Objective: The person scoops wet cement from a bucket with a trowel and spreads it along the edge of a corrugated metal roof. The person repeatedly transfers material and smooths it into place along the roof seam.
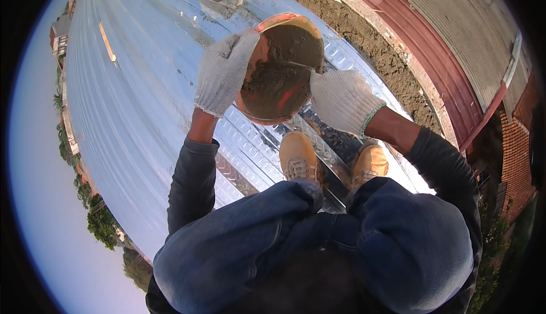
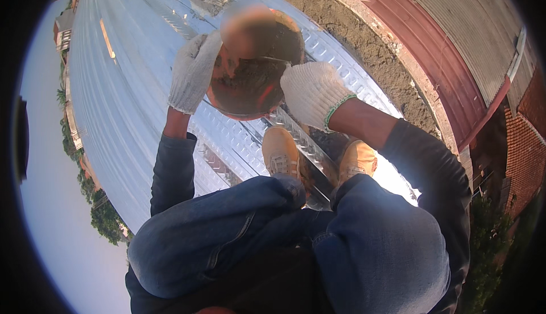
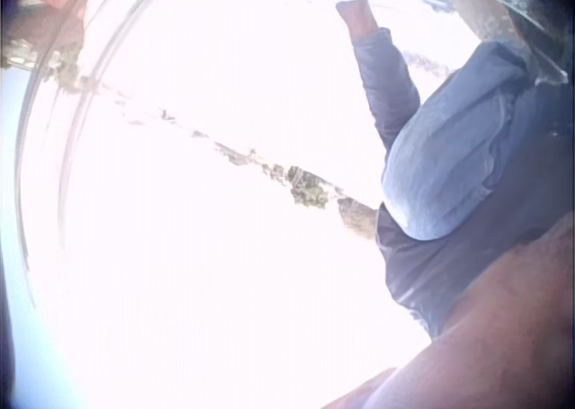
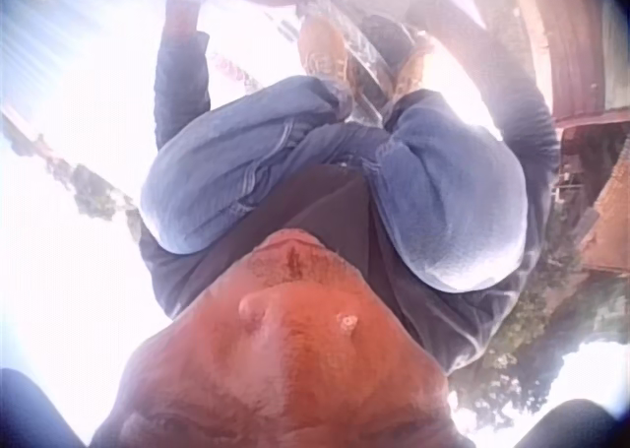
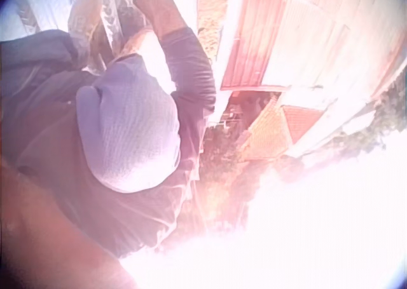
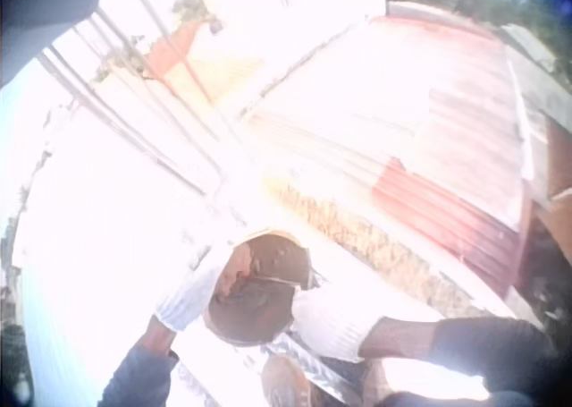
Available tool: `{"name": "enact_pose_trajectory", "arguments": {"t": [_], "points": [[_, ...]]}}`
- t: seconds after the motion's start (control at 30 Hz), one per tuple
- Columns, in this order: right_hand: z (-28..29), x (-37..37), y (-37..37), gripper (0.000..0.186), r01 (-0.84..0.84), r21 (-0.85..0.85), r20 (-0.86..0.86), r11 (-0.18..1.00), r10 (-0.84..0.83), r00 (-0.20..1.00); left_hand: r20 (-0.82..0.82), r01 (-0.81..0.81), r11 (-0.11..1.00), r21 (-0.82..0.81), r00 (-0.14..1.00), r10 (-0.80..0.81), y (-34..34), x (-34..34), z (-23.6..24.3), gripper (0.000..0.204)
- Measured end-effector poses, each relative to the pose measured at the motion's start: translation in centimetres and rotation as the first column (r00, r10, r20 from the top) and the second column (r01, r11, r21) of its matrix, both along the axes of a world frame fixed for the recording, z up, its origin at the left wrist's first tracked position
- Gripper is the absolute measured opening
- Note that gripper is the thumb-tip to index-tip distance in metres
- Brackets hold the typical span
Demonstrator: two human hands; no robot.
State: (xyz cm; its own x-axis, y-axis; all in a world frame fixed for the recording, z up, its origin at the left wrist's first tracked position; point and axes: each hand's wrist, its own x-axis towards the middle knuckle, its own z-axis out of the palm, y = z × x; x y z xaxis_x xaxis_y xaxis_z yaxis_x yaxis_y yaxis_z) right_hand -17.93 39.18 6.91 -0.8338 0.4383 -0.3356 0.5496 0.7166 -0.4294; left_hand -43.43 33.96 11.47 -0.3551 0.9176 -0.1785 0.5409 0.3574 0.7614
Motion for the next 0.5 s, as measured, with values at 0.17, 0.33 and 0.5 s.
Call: {"name": "enact_pose_trajectory", "arguments": {"t": [0.17, 0.33, 0.5], "points": [[-0.6, -0.8, 4.9, 0.027, -0.017, -0.004, 0.073, 1.000, 0.017, 0.997, -0.095, 0.043, 0.998, 0.052, 0.995, -0.038, -2.1, 0.8, 0.4, 0.041], [-2.0, -2.4, 7.1, 0.043, 0.023, -0.341, 0.323, 0.940, 0.094, 0.942, -0.119, 0.119, 0.992, 0.034, 0.986, -0.114, -4.0, 0.5, -0.8, 0.034], [-8.8, 0.2, 6.1, 0.050, 0.003, -0.520, 0.053, 0.854, 0.028, 0.998, 0.070, 0.053, 0.996, 0.071, 0.996, -0.059, -4.8, 0.3, -2.3, 0.033]]}}
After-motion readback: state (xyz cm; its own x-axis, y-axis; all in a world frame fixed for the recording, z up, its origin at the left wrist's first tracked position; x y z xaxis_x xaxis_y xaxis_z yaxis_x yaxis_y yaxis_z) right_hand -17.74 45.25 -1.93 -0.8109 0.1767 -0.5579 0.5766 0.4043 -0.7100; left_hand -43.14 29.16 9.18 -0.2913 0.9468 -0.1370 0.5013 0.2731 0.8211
